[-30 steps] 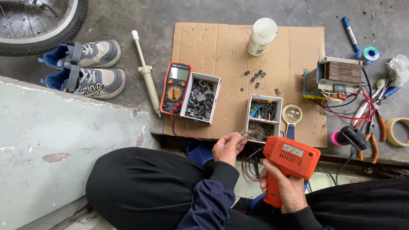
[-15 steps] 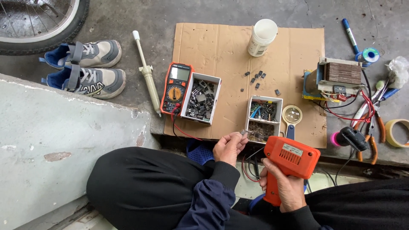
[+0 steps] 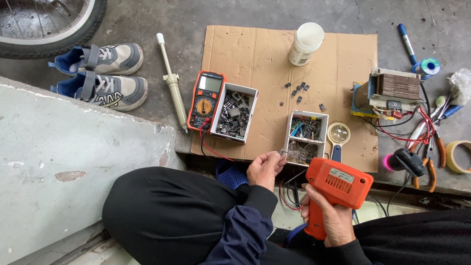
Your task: Inspecting and testing various electronic components using a multimeter and a heat gun on a floor-based workspace.
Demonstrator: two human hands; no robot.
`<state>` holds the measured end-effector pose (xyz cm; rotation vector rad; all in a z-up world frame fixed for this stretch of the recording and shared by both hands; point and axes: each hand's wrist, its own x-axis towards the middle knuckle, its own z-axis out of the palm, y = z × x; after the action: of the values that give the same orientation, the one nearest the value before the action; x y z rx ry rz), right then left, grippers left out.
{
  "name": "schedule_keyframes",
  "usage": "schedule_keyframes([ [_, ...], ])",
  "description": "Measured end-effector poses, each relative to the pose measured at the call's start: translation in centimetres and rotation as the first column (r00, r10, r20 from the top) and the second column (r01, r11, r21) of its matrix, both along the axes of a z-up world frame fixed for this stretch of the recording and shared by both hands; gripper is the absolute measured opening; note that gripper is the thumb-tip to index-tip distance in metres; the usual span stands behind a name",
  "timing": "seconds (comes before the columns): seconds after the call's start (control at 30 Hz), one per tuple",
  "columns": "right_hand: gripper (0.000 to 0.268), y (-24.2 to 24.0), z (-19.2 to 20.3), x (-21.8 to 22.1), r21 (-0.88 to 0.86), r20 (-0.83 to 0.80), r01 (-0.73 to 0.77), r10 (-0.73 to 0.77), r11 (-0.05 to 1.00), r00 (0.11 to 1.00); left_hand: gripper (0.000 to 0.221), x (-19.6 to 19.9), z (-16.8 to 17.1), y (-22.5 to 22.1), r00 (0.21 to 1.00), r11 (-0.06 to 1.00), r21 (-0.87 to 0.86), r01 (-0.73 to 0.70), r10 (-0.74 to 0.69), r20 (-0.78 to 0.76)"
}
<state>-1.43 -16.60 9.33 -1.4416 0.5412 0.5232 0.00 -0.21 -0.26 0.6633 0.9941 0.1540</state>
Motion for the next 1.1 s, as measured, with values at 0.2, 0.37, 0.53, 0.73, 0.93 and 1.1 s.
schedule_keyframes([
  [0.2,0.032,0.0,-0.2,0.1,-0.009,-0.001,0.004,-0.004,1.000,1.000,0.019,0.0,1.2,0.2,0.999,0.999,0.029,0.022,-0.021,-0.034],
  [0.37,0.032,-0.2,-0.5,0.0,0.000,-0.004,0.007,-0.007,1.000,1.000,0.017,0.0,0.6,0.0,1.000,1.000,0.021,0.007,-0.007,-0.010],
  [0.53,0.034,-0.1,-0.4,0.0,-0.008,-0.009,-0.006,0.006,1.000,1.000,0.018,0.0,1.3,0.1,1.000,1.000,0.027,0.013,-0.013,-0.018],
  [0.73,0.034,0.1,-0.3,0.0,-0.019,-0.017,-0.006,0.006,1.000,1.000,0.018,0.0,1.1,0.2,0.999,0.999,0.027,0.023,-0.023,-0.023],
  [0.93,0.033,0.0,-0.6,0.1,-0.007,-0.012,-0.011,0.010,1.000,1.000,0.016,0.1,1.9,0.2,1.000,0.999,0.040,0.011,-0.010,-0.026],
  [1.1,0.026,0.3,-0.4,0.3,-0.039,0.014,0.013,-0.013,0.999,1.000,0.016,0.0,1.7,0.1,0.999,0.998,0.062,0.031,-0.030,-0.020],
])
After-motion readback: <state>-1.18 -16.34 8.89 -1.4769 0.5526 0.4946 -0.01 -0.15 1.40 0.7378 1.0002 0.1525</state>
